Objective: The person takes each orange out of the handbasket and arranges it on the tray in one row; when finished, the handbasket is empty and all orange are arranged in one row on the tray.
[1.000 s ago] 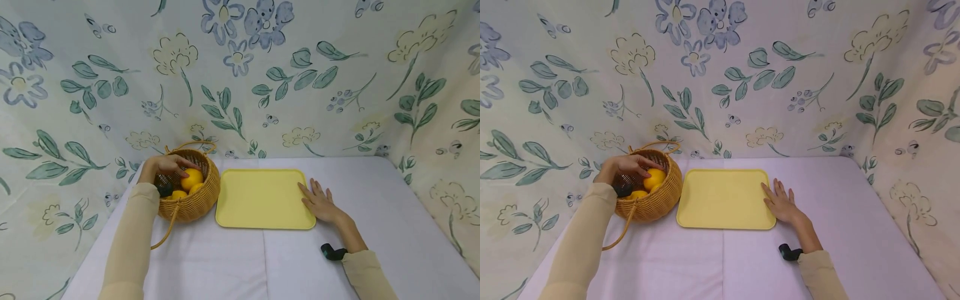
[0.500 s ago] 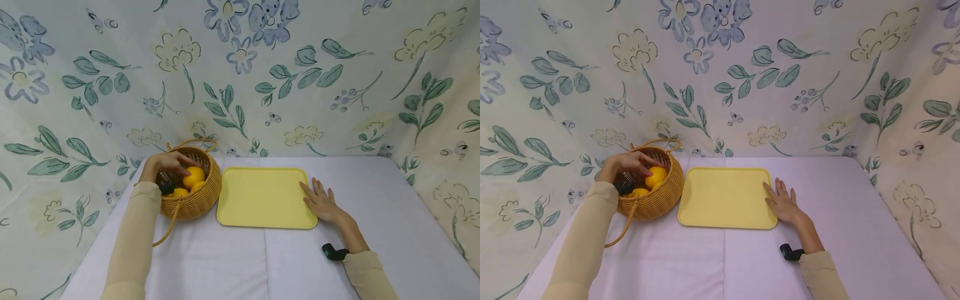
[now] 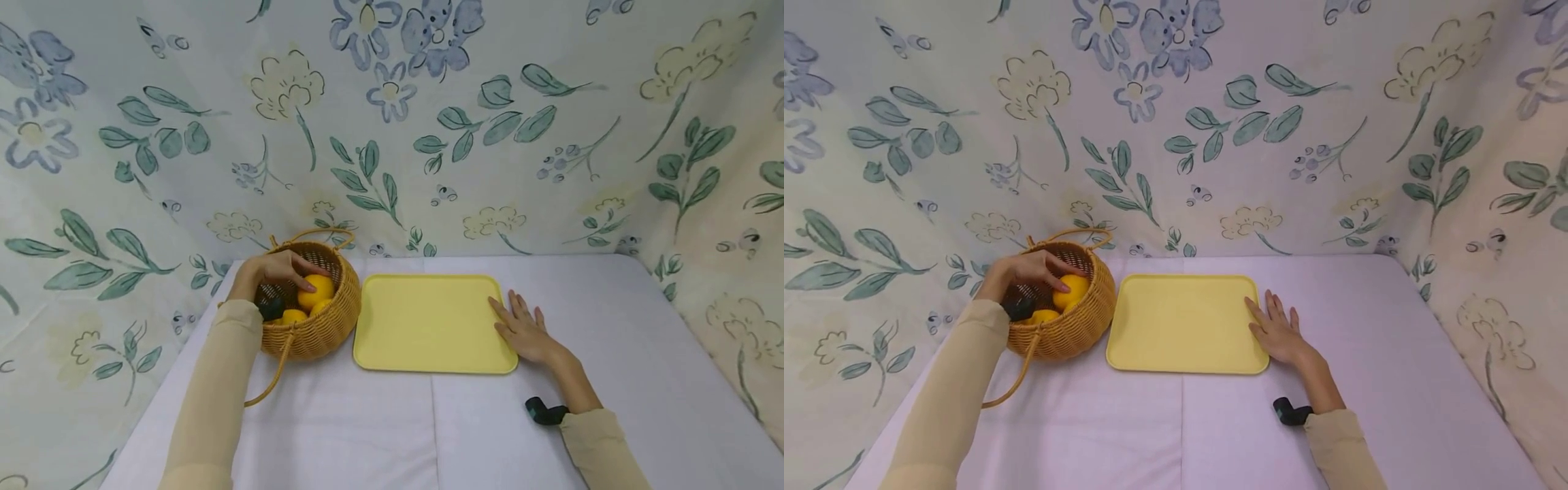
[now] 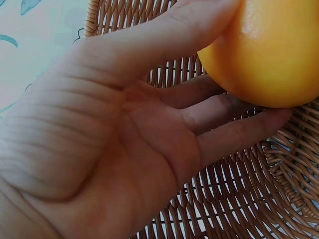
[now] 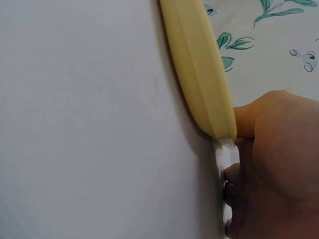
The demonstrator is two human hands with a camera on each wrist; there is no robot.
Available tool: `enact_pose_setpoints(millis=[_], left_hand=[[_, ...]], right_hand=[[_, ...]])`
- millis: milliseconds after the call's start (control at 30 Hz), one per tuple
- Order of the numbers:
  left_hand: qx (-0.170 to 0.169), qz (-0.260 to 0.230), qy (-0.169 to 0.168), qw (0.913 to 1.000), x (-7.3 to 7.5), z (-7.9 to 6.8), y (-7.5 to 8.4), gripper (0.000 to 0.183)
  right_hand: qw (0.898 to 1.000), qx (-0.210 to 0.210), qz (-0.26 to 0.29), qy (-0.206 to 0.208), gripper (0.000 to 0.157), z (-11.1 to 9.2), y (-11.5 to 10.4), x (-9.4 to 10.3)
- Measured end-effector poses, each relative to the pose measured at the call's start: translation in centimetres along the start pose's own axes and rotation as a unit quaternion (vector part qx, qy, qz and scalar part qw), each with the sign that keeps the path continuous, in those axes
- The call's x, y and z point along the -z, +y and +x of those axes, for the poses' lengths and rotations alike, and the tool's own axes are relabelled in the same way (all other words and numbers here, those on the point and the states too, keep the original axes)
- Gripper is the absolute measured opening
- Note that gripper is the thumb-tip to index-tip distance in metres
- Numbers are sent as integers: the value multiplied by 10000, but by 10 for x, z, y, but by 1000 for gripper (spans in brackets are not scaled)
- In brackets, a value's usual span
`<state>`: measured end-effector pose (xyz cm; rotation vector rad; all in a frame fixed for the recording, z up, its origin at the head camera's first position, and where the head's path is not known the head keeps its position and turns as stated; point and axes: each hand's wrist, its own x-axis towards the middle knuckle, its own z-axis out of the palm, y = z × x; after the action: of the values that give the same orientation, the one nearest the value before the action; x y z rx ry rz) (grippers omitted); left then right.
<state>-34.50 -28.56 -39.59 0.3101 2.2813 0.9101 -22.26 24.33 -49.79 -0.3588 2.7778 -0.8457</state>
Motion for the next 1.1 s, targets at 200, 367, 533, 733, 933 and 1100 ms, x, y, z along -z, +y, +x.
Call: enact_pose_setpoints(millis=[200,367,533,733,933,1100], left_hand=[[-273,404,351,9982,1,1,1,53],[-182,320,293,9989,6,-4,13,53],[-116,551,188,9982,12,-13,24,51],[-194,928,385,9948,18,-35,41,51],[-516,1070,1023,9876,26,-74,63,51],[-1211,1061,1543,9748,29,-93,82,47]], right_hand=[[9999,-81,-84,11,60,1,0,1],[10000,-71,-27,-46,60,1,1,-2],[10000,-57,-7,-22,60,1,2,-3],[10000,-52,-9,-46,60,1,0,-3],[10000,-3,-78,-38,60,1,-2,-1],[9998,-75,-191,-38,60,-1,-2,3]])
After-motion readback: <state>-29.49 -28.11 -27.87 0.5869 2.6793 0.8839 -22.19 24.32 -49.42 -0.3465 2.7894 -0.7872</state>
